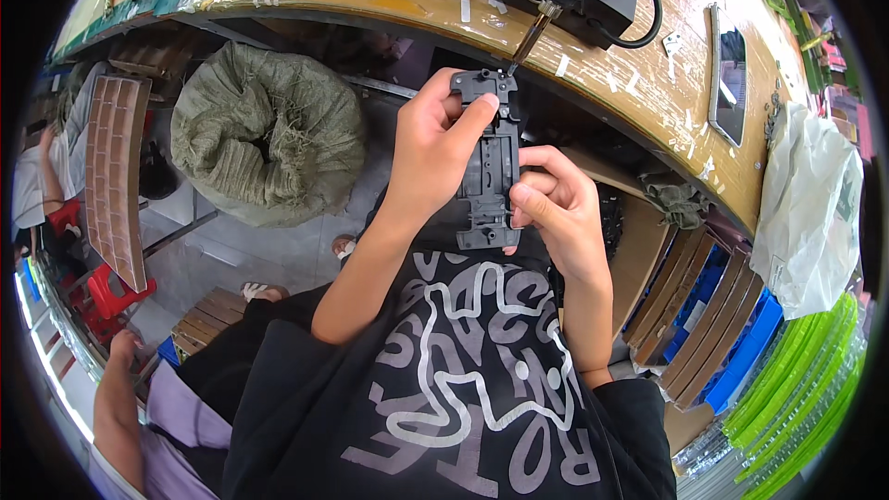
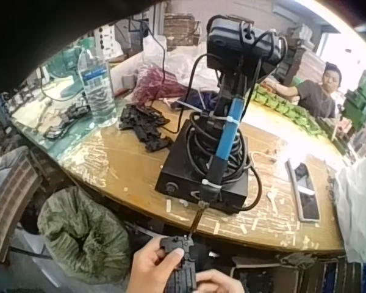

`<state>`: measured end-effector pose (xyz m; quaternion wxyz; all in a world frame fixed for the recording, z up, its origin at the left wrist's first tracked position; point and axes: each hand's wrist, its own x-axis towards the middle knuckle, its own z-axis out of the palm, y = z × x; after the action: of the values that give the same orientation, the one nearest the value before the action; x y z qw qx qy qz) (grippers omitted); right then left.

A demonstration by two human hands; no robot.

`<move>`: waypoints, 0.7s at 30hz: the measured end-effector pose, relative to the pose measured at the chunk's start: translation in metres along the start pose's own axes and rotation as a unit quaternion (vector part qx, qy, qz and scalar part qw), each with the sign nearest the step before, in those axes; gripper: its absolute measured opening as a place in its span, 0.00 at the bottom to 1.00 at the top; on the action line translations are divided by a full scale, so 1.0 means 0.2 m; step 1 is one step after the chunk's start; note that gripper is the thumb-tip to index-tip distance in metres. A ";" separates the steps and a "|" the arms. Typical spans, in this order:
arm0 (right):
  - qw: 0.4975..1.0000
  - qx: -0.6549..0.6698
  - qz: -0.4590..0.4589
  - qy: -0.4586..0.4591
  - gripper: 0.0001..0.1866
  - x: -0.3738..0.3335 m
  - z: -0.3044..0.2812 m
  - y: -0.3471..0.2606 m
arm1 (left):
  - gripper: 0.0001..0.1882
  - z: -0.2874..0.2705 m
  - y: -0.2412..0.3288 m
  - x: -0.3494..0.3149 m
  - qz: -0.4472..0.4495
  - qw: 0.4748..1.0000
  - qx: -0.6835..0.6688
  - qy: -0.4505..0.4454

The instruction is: The person assembles small black plastic electronic components at a workbench. They repeatedly pick up parts from a large sack, insert small metal pins into the plastic housings, and place the finished units onto the table. The process involves handling multiple identical components one by one.

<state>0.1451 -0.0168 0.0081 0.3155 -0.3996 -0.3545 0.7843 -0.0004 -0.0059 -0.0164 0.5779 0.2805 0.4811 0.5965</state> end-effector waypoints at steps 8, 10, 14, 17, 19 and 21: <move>1.000 0.002 -0.009 0.012 0.13 -0.01 0.01 0.00 | 0.04 0.01 0.02 0.00 0.008 1.000 0.003 -0.005; 1.000 0.001 -0.008 0.014 0.13 -0.01 0.01 0.00 | 0.04 0.01 0.02 0.00 0.006 1.000 0.006 -0.004; 1.000 -0.001 -0.014 0.014 0.13 -0.02 0.02 -0.01 | 0.04 0.01 0.03 0.00 0.010 0.999 0.030 -0.004; 1.000 0.001 -0.019 0.013 0.13 -0.02 0.02 0.00 | 0.04 0.02 0.03 0.00 0.010 0.999 0.041 -0.002; 1.000 -0.006 -0.022 0.015 0.13 -0.02 0.02 0.00 | 0.04 0.02 0.03 0.00 0.009 0.999 0.048 -0.003; 1.000 -0.003 -0.020 0.015 0.13 -0.02 0.01 0.00 | 0.04 0.01 0.04 0.00 0.008 0.998 0.059 -0.004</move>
<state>0.1445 -0.0213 0.0106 0.3353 -0.4047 -0.3602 0.7707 -0.0009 -0.0050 -0.0082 0.5579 0.3205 0.5107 0.5702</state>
